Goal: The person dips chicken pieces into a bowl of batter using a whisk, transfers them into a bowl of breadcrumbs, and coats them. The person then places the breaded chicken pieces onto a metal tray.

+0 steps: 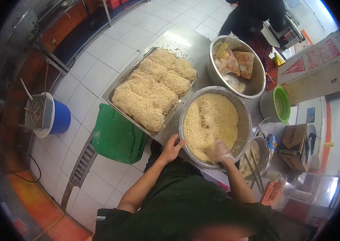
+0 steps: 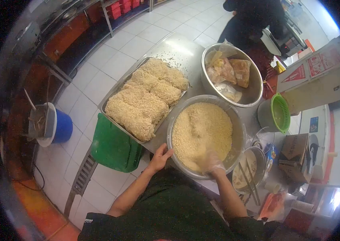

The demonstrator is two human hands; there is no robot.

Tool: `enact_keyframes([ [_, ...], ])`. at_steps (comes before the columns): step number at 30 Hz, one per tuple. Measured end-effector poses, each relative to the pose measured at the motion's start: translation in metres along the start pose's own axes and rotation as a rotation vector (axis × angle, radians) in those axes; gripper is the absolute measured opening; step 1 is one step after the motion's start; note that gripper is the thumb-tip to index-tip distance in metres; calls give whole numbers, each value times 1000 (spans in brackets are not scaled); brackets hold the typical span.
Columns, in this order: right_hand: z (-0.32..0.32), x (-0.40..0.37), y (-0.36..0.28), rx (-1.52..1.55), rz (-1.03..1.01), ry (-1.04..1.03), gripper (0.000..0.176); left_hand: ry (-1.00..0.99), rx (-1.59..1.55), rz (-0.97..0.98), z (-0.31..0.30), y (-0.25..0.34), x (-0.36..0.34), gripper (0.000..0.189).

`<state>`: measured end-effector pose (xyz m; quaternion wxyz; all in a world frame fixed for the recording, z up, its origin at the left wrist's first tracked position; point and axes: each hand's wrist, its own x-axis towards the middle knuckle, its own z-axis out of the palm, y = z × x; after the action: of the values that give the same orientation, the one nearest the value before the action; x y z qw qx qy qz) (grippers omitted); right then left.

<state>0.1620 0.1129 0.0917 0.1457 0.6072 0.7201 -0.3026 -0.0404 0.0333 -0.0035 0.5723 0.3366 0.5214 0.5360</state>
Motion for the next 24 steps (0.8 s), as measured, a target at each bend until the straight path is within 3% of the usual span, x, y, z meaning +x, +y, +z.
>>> enact_keyframes([
  [2,-10,-1,4,151,140,13,51,-28,-5,-28,-3,6,0,22],
  [3,-15,7,9,377,66,-54,43,-44,-12,-60,-3,8,0,23],
  [4,-18,15,10,368,60,-55,43,-36,-17,-56,-2,5,1,23],
  [6,-29,37,2,598,-136,222,40,-18,-27,-27,-2,-2,1,23],
  [8,-73,39,-51,319,-94,192,44,-20,0,-17,-4,-3,2,24],
  [10,-58,64,-66,104,-314,524,52,-22,24,-10,-4,-3,1,24],
  [11,-37,79,-66,105,-316,523,52,-24,26,-20,-4,-3,1,24],
  [13,1,102,-66,-313,-371,936,60,-11,26,-35,-5,0,0,24],
  [15,7,101,-60,-420,-381,918,64,-6,-84,-60,-4,6,0,24],
  [17,15,117,-39,-529,-386,927,68,-12,1,-15,-2,9,-2,26],
  [19,44,164,19,-933,-175,571,65,-57,128,22,-5,5,-2,33],
  [20,36,165,30,-948,-191,573,65,-41,116,28,-4,0,-1,33],
  [24,11,144,56,12,-346,241,50,-69,46,21,-5,2,-3,32],
])
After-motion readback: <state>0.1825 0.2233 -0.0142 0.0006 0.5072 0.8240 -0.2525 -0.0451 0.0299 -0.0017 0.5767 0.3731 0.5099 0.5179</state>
